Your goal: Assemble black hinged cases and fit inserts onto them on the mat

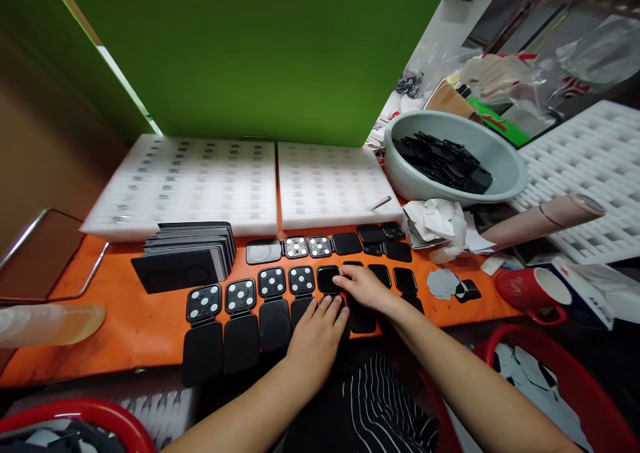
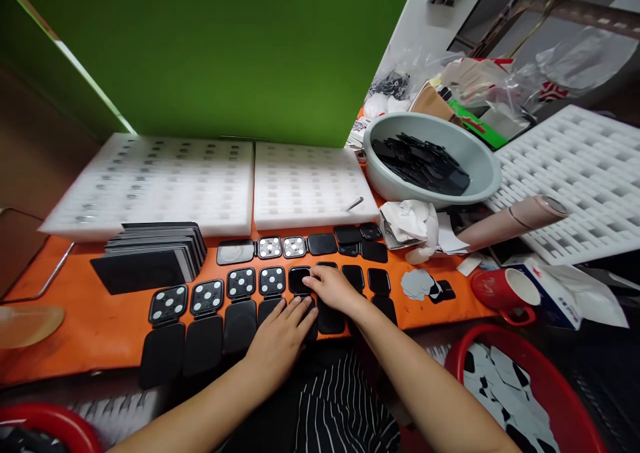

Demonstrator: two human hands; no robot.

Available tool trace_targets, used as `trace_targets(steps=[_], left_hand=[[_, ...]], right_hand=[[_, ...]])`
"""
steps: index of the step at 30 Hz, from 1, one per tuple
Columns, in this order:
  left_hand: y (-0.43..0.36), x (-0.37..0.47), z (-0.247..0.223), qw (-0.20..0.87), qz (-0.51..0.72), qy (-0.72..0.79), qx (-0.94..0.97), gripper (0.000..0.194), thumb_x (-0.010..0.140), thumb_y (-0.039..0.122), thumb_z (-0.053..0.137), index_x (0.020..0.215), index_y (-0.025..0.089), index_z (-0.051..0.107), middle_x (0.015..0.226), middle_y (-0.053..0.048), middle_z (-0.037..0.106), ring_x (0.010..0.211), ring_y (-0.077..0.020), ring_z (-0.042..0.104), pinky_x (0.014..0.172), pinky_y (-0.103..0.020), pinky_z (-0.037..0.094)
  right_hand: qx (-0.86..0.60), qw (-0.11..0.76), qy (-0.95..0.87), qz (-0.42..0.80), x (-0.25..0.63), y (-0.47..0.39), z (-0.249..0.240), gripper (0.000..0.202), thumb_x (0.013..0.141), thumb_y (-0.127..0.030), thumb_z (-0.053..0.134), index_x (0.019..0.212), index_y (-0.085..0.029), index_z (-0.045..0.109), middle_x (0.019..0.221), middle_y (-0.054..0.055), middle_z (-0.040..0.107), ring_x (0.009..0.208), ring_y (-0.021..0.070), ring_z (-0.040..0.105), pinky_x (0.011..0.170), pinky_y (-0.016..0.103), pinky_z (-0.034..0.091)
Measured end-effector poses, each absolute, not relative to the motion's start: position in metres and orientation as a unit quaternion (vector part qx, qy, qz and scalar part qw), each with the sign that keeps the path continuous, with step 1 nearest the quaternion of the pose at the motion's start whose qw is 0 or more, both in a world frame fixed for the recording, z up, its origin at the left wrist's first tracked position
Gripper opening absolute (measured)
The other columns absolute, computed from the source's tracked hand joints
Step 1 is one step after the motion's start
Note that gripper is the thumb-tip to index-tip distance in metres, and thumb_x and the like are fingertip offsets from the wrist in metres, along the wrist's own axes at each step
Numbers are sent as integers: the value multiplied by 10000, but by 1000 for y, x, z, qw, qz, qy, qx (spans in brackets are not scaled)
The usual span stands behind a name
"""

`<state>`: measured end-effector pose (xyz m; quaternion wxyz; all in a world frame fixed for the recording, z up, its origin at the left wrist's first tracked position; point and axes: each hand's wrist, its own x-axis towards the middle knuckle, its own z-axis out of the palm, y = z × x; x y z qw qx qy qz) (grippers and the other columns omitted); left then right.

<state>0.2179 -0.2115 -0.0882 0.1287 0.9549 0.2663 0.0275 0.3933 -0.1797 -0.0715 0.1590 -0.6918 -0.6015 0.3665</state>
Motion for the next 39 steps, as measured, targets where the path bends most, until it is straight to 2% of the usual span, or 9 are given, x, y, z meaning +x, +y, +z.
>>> trace_targets(steps=[7,17,21,39], left_hand=[[-211,218,-92,123,36,266,955,417,893,249,436,1305,191,470,1367,-80,485,1236,-241,457,1007,-418,386],[-210,218,-90,131,31,262,956,410,891,235,440,1296,188,484,1359,-94,491,1237,-243,456,1004,-415,387],[-211,219,-91,128,35,265,955,407,893,240,443,1295,193,488,1358,-90,492,1232,-242,462,1003,-414,387],[-211,219,-91,119,38,262,957,409,891,243,448,1293,187,494,1348,-100,501,1220,-247,475,991,-406,402]], right_hand=[[-708,146,-600,343,392,-179,-72,300,833,-310,488,584,-193,367,579,-45,444,562,109,411,558,236,288],[-701,106,-603,366,395,-172,-66,291,825,-325,517,585,-187,425,589,-33,481,564,111,426,544,236,290],[-679,116,-619,378,396,-171,-65,284,834,-315,511,593,-184,435,620,-31,487,589,111,438,561,234,303],[-713,67,-607,346,391,-167,-59,319,809,-327,533,551,-191,404,579,-20,495,550,113,425,529,243,268]])
